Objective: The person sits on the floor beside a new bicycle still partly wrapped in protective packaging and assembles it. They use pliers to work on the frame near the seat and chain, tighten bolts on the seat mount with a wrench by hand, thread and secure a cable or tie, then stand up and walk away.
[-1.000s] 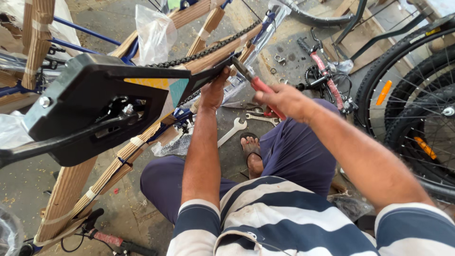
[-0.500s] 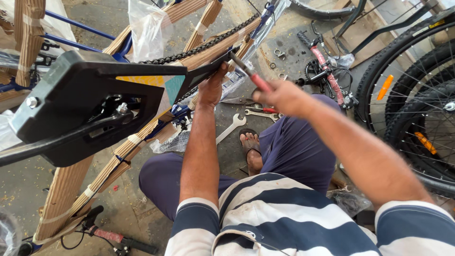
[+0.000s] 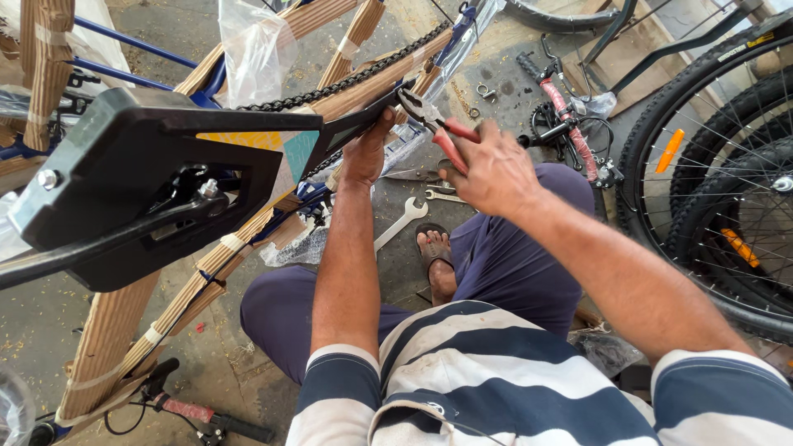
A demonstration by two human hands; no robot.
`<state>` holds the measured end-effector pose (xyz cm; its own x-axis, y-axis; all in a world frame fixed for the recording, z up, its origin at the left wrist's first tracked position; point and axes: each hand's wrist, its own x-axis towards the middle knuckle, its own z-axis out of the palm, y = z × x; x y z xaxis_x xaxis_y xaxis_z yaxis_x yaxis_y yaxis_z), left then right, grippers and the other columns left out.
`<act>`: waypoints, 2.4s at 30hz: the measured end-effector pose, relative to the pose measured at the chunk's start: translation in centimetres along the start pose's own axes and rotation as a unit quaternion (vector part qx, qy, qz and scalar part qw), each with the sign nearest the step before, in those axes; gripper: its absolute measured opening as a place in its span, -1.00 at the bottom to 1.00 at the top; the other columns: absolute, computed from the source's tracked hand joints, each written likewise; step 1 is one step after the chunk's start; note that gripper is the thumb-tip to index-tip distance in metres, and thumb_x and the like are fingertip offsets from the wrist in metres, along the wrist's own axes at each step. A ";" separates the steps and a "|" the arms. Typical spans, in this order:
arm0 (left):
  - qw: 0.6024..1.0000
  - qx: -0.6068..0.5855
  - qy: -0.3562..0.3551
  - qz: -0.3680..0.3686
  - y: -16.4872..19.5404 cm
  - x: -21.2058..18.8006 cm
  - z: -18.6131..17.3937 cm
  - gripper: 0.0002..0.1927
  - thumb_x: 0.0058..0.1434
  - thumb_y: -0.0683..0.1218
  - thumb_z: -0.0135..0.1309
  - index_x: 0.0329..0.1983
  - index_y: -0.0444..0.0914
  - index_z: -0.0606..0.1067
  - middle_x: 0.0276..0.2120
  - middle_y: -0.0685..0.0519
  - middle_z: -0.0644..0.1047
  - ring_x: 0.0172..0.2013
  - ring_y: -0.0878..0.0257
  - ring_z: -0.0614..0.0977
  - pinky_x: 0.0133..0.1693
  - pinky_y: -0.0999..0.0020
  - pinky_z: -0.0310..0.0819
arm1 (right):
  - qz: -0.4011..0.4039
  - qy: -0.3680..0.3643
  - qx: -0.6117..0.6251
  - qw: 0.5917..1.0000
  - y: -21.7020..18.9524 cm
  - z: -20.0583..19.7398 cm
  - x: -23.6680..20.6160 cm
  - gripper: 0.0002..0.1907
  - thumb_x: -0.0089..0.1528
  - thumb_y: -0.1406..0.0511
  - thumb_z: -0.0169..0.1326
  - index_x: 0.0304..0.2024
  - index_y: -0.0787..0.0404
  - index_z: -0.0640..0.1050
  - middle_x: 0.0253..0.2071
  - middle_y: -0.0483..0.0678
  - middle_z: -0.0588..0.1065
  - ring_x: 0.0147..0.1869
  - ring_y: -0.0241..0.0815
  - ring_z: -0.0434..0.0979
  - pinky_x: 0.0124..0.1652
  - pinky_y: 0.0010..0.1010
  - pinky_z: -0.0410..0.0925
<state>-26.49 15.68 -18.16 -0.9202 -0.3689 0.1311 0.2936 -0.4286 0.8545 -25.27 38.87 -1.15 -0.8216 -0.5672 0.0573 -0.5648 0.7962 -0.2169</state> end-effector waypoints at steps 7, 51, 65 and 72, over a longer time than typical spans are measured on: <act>0.997 0.070 0.028 0.007 -0.1 0.4 -0.1 -0.59 0.24 -0.03 0.34 0.08 -0.32 0.58 -0.05 0.11 0.61 -0.06 0.32 0.56 0.07 0.39 0.44 | 0.043 -0.058 0.154 0.985 0.4 0.1 0.3 -0.31 0.16 -0.04 0.28 0.23 0.17 0.52 -0.14 0.20 0.51 -0.09 0.12 0.52 -0.04 -0.03 0.38; 0.999 -0.045 0.024 0.007 0.9 -3.9 -0.6 -0.71 0.36 -0.14 0.25 0.09 -0.36 0.55 0.01 0.03 0.61 0.04 0.25 0.60 0.15 0.30 0.46 | -0.015 -0.324 0.219 0.920 4.8 13.8 -4.1 -0.53 0.19 0.07 0.24 -0.13 0.37 0.58 -0.10 0.17 0.54 -0.02 0.03 0.55 0.00 -0.12 0.37; 0.660 0.722 0.200 0.055 12.5 -36.2 -7.7 -0.71 0.39 -0.09 0.29 0.07 -0.34 0.57 0.08 -0.11 0.58 0.14 -0.10 0.57 0.25 0.03 0.43 | 0.050 -0.340 0.048 0.938 -0.5 38.5 -2.5 -0.17 0.14 -0.09 0.21 0.27 0.30 0.40 0.19 0.37 0.37 0.23 0.36 0.37 0.16 0.10 0.22; 0.680 0.702 0.206 0.045 11.2 -38.2 -10.4 -0.66 0.41 -0.01 0.27 0.02 -0.38 0.55 0.06 -0.15 0.56 0.10 -0.12 0.57 0.17 0.03 0.50 | -0.300 -0.390 0.000 0.871 -6.0 42.2 -6.1 -0.74 0.12 0.32 0.15 -0.14 0.16 0.69 0.03 0.15 0.59 0.14 0.17 0.56 0.01 -0.05 0.47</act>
<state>14.61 16.43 -18.83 -0.6793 -0.6653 0.3099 -0.4585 0.7144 0.5286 -13.59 28.66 -41.31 -0.0760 -0.8516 -0.5187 -0.8745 0.3068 -0.3756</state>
